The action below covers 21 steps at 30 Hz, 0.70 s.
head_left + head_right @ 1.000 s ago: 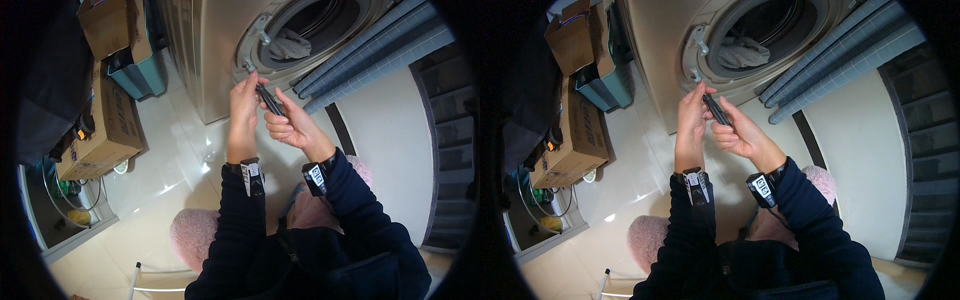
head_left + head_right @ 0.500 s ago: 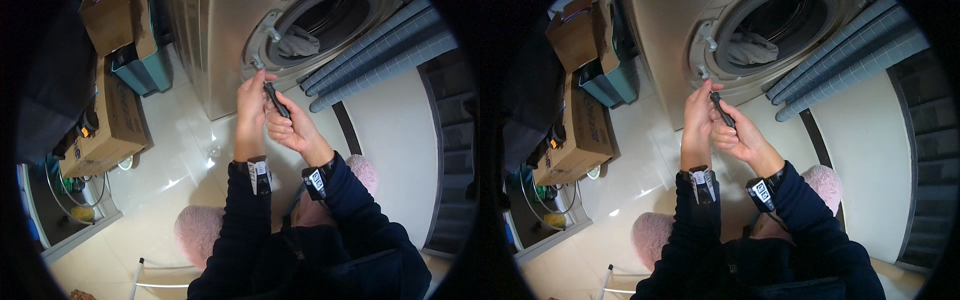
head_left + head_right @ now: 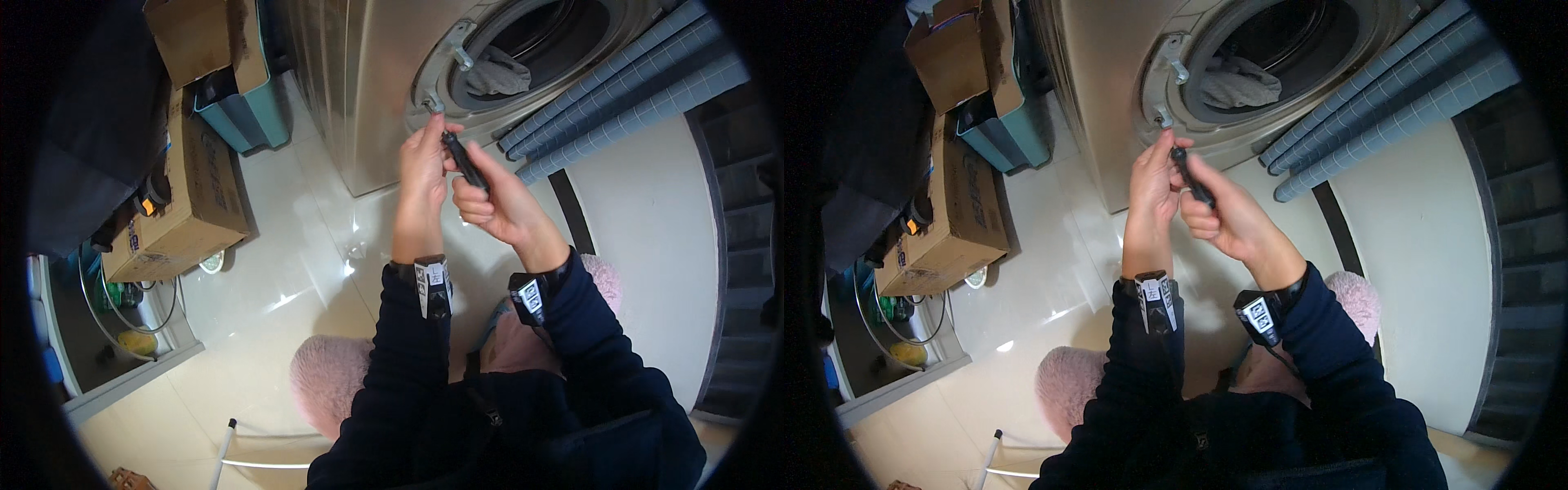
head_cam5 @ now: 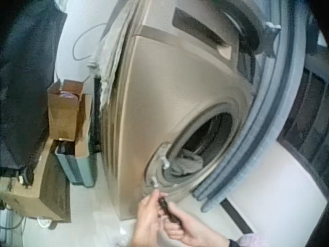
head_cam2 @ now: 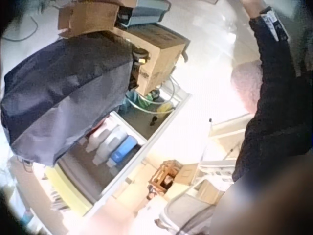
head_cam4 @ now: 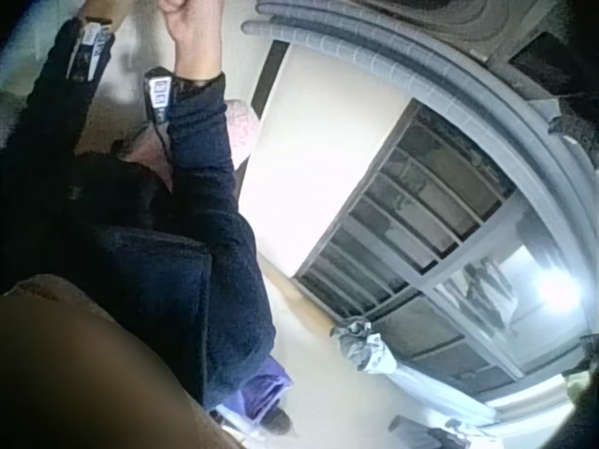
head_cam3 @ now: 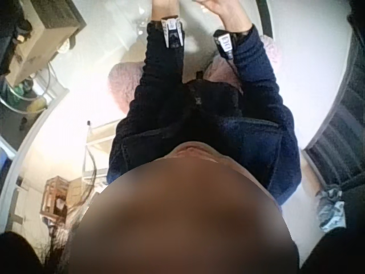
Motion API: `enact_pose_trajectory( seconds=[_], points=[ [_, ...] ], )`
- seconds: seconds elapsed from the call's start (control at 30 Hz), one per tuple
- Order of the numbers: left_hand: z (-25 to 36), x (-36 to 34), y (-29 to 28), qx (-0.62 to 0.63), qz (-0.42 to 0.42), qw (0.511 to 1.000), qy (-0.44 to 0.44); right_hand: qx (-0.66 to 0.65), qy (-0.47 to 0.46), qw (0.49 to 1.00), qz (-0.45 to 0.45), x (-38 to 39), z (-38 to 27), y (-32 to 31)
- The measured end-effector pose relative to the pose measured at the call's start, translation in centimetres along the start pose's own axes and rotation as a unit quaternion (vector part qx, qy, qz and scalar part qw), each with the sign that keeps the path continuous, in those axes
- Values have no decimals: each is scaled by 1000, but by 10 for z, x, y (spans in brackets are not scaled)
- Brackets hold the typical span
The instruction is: The person uses a screwdriver to remove screws from the washing machine door ring and detaches the door handle. They then remove the door glass assembly from the machine and place it on the floor.
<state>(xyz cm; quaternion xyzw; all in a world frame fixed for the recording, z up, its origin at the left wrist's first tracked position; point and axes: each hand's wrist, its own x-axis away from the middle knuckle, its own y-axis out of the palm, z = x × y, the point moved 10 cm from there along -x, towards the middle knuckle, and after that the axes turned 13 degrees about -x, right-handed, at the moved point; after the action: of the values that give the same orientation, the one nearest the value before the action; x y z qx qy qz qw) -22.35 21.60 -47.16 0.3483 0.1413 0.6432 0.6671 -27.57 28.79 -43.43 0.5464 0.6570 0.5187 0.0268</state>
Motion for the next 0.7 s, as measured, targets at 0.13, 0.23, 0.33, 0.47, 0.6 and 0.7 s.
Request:
enact_pose_trajectory(
  seconds=[0.13, 0.23, 0.33, 0.47, 0.6, 0.7],
  points=[
    [-1, 1, 2, -27, -11, 1000, -2, 391, -301, 867, 72, 7, -54, 5],
    [-2, -2, -2, -101, 9, 995, 5, 614, -456, 629, 138, 27, -63, 28],
    [-1, -5, 1, -132, 5, 991, 17, 585, -351, 705, 194, 23, -61, 4],
    [-2, -5, 6, -25, 10, 999, 24, 254, -168, 948, 90, 8, -33, -15],
    [-7, -4, 1, -20, 12, 1000, 8, -182, 43, 981, -48, -4, 11, -3],
    [-7, -3, 0, -37, -14, 999, 5, -218, 49, 971, -90, -11, 10, -4]
  ],
)
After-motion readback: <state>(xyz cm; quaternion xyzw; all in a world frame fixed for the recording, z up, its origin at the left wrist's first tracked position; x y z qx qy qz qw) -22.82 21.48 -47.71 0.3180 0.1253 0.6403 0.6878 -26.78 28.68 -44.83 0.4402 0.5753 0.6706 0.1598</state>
